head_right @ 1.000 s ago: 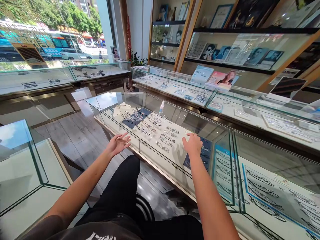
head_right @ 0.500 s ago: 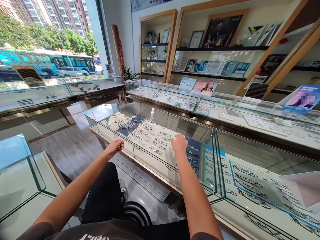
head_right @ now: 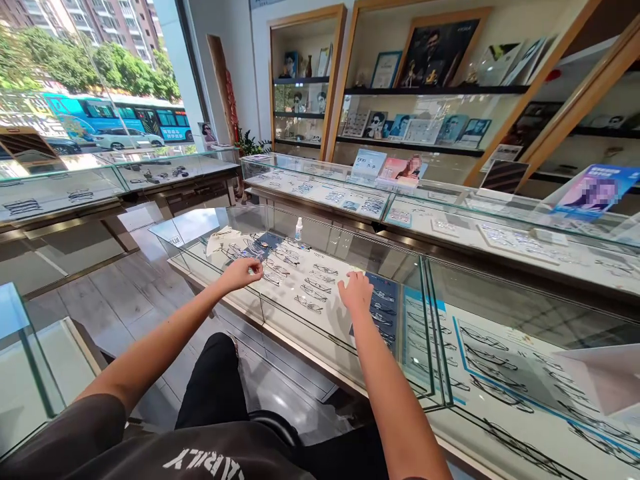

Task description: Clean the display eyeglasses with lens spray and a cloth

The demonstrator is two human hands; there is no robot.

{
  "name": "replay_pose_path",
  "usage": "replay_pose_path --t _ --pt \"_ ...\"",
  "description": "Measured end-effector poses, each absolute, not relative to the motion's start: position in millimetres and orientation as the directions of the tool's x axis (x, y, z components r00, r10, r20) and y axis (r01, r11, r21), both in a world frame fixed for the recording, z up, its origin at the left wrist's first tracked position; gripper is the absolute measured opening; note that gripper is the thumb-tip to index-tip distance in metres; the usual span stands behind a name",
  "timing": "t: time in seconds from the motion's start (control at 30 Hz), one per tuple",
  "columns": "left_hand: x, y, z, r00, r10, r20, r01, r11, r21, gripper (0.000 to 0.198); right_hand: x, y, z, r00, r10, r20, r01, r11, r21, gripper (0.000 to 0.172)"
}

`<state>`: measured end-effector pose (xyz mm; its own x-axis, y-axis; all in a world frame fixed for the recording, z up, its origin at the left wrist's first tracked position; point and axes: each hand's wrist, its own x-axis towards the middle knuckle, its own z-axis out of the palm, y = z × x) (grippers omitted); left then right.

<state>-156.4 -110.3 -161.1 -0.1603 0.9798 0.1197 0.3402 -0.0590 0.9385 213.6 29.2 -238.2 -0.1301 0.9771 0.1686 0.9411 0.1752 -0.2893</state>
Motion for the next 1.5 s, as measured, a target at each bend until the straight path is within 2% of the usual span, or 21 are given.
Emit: replay_pose_path --t 0.13,0.27,0.37,0.47,0.57,0.63,0.7,0.8,0.87,1.0,1.07,1.23,1.37,1.5 --pt "-161.2 -87.9 -161.9 -0.104 0.987 0.120 0.339 -0.078 0.938 0.036 213.7 25.5 -237.9 -0.126 0.977 0.170 0.932 0.176 -0.318 0.040" --pt "-162.8 -73.9 -163.0 -0.060 0.993 0.099 0.320 -0.075 0.944 0.037 214.9 20.9 -238.7 -0.115 0.976 0.183 0.912 0.177 -0.371 0.036" --pt "-168.9 -68.3 -150.9 0.006 0.998 0.065 0.334 -0.064 0.940 0.036 220.6 19.7 -240.6 -0.098 0.974 0.204 0.868 0.184 -0.460 0.031" --pt "-171.3 -61.8 -125.7 0.133 0.991 0.030 0.406 -0.082 0.910 0.029 226.1 23.9 -237.8 -0.054 0.970 0.237 0.779 0.190 -0.597 0.021" --pt "-150.7 -45.7 -100.0 0.294 0.956 0.014 0.457 -0.154 0.876 0.011 221.2 32.3 -222.6 -0.045 0.958 0.282 0.677 0.237 -0.697 0.028" --pt "-120.7 -25.9 -90.4 0.295 0.950 0.102 0.362 -0.210 0.908 0.018 210.0 37.6 -205.8 -0.078 0.940 0.333 0.596 0.312 -0.740 0.035" --pt "-82.6 -0.8 -90.1 0.217 0.954 0.208 0.190 -0.250 0.949 0.027 196.3 41.9 -188.2 -0.103 0.898 0.429 0.460 0.425 -0.779 0.036" --pt "-28.6 34.0 -105.6 0.116 0.956 0.270 -0.013 -0.270 0.963 0.037 183.1 46.8 -171.7 0.013 0.861 0.509 0.294 0.483 -0.825 0.036" --pt "-5.2 48.7 -121.6 0.081 0.964 0.255 -0.102 -0.246 0.964 0.041 182.7 48.1 -170.2 0.060 0.886 0.460 0.209 0.439 -0.874 0.038" --pt "6.6 58.7 -151.5 0.103 0.976 0.191 -0.183 -0.170 0.968 0.042 189.5 47.0 -179.5 -0.082 0.941 0.327 0.035 0.331 -0.943 0.045" --pt "4.0 58.4 -161.6 0.133 0.976 0.171 -0.197 -0.143 0.970 0.042 191.0 47.2 -183.8 -0.118 0.950 0.289 -0.007 0.290 -0.957 0.047" --pt "2.7 51.0 -170.1 0.216 0.968 0.130 -0.210 -0.084 0.974 0.040 191.9 52.5 -189.3 -0.081 0.971 0.224 -0.065 0.219 -0.974 0.046" --pt "7.6 44.1 -169.3 0.261 0.945 0.198 -0.220 -0.141 0.965 0.035 191.5 54.7 -194.2 -0.125 0.985 0.123 -0.167 0.101 -0.981 0.047" --pt "10.0 43.1 -171.2 0.195 0.957 0.215 -0.209 -0.174 0.962 0.033 188.3 50.3 -193.1 -0.174 0.981 0.082 -0.226 0.041 -0.973 0.047"
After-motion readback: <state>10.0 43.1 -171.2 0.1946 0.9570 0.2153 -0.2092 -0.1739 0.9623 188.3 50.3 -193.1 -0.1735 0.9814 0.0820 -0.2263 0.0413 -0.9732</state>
